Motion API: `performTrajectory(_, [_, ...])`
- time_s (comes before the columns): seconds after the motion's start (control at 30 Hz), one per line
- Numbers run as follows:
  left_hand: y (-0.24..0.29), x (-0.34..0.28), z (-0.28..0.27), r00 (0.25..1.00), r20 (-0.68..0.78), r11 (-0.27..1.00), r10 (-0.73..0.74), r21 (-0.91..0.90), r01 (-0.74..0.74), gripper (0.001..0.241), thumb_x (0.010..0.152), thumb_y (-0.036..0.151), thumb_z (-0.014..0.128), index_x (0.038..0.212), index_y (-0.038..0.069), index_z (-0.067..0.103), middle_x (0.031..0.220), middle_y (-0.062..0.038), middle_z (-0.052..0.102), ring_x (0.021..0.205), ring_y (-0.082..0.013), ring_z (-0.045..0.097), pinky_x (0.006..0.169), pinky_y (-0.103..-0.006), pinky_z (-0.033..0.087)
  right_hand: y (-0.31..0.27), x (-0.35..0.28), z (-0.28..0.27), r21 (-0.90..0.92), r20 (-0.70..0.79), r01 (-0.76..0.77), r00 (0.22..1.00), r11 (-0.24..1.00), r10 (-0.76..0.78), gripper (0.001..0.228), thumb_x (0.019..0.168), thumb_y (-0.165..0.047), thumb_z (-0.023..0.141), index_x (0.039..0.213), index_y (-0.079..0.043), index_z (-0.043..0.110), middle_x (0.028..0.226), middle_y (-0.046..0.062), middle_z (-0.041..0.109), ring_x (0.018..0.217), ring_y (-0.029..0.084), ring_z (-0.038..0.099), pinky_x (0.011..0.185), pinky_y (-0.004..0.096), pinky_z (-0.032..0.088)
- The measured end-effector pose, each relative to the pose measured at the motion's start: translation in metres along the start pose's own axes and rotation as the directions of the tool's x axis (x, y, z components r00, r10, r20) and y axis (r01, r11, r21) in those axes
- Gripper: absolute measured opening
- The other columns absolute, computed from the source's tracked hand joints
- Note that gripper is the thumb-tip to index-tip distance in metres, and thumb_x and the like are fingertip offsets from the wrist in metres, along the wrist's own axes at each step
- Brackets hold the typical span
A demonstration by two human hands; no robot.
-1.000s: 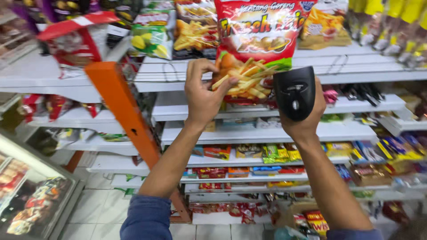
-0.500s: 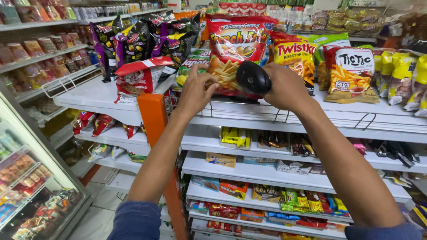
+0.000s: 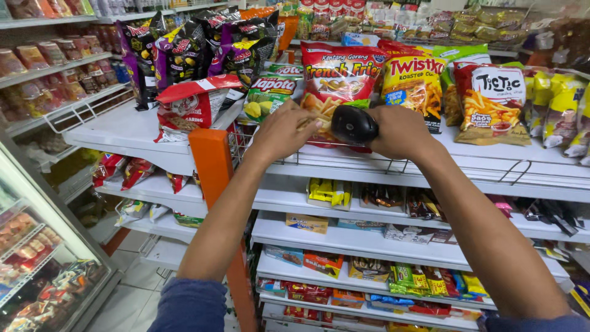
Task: The person scans barcodes on snack packages and small stick items using a handheld scanner, then places them into a cardboard box and onto store shelves.
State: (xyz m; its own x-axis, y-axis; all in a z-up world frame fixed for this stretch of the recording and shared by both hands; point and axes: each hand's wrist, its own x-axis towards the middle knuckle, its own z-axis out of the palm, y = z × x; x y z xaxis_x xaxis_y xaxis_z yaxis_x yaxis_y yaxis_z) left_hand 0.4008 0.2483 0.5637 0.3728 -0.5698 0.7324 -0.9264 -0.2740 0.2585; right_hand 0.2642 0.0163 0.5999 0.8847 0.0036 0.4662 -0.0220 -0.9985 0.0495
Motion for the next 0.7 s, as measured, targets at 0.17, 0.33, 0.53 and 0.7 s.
performTrajectory(0.17, [0.009, 0.000, 0.003, 0.998, 0.026, 0.990, 0.049, 0.129, -0.052, 0.033, 0.098, 0.045, 0.061, 0.105, 0.017, 0.078, 0.100, -0.008, 0.070, 0.100, -0.0313, 0.065, 0.083, -0.0467, 0.052, 0.009, 0.010, 0.006, 0.010, 0.057, -0.064, 0.996, 0.998, 0.064, 0.037, 0.070, -0.028, 0.077, 0.106, -0.020, 0.074, 0.095, 0.014, 0.075, 0.095, 0.039, 0.069, 0.082, 0.053, 0.055])
performTrajectory(0.33, [0.020, -0.001, 0.001, 0.998, 0.059, 0.991, 0.012, 0.131, -0.019, 0.035, 0.098, 0.047, 0.057, 0.108, 0.021, 0.077, 0.099, -0.007, 0.074, 0.095, -0.0316, 0.068, 0.075, -0.0484, 0.053, 0.009, 0.014, 0.007, 0.021, 0.109, -0.139, 0.985, 0.990, 0.136, 0.035, 0.073, -0.041, 0.081, 0.098, -0.017, 0.075, 0.096, 0.015, 0.075, 0.095, 0.039, 0.070, 0.086, 0.051, 0.055])
performTrajectory(0.53, [0.019, -0.012, 0.004, 0.983, -0.024, 0.963, 0.183, 0.208, -0.174, 0.032, 0.102, 0.044, 0.060, 0.103, 0.017, 0.077, 0.095, -0.006, 0.074, 0.090, -0.0301, 0.068, 0.072, -0.0452, 0.054, 0.000, -0.007, 0.006, 0.003, -0.057, -0.086, 0.995, 0.996, 0.086, 0.034, 0.072, -0.029, 0.080, 0.103, -0.016, 0.074, 0.095, 0.015, 0.073, 0.094, 0.040, 0.068, 0.081, 0.054, 0.052])
performTrajectory(0.7, [0.021, -0.021, 0.006, 0.915, -0.093, 0.888, 0.392, 0.298, -0.350, 0.022, 0.102, 0.033, 0.075, 0.101, 0.011, 0.075, 0.093, -0.006, 0.072, 0.092, -0.0279, 0.066, 0.081, -0.0460, 0.051, -0.009, -0.057, 0.004, -0.152, -0.376, 0.023, 0.923, 0.988, -0.079, 0.032, 0.078, -0.015, 0.079, 0.109, -0.014, 0.073, 0.102, 0.008, 0.070, 0.100, 0.031, 0.066, 0.090, 0.051, 0.043])
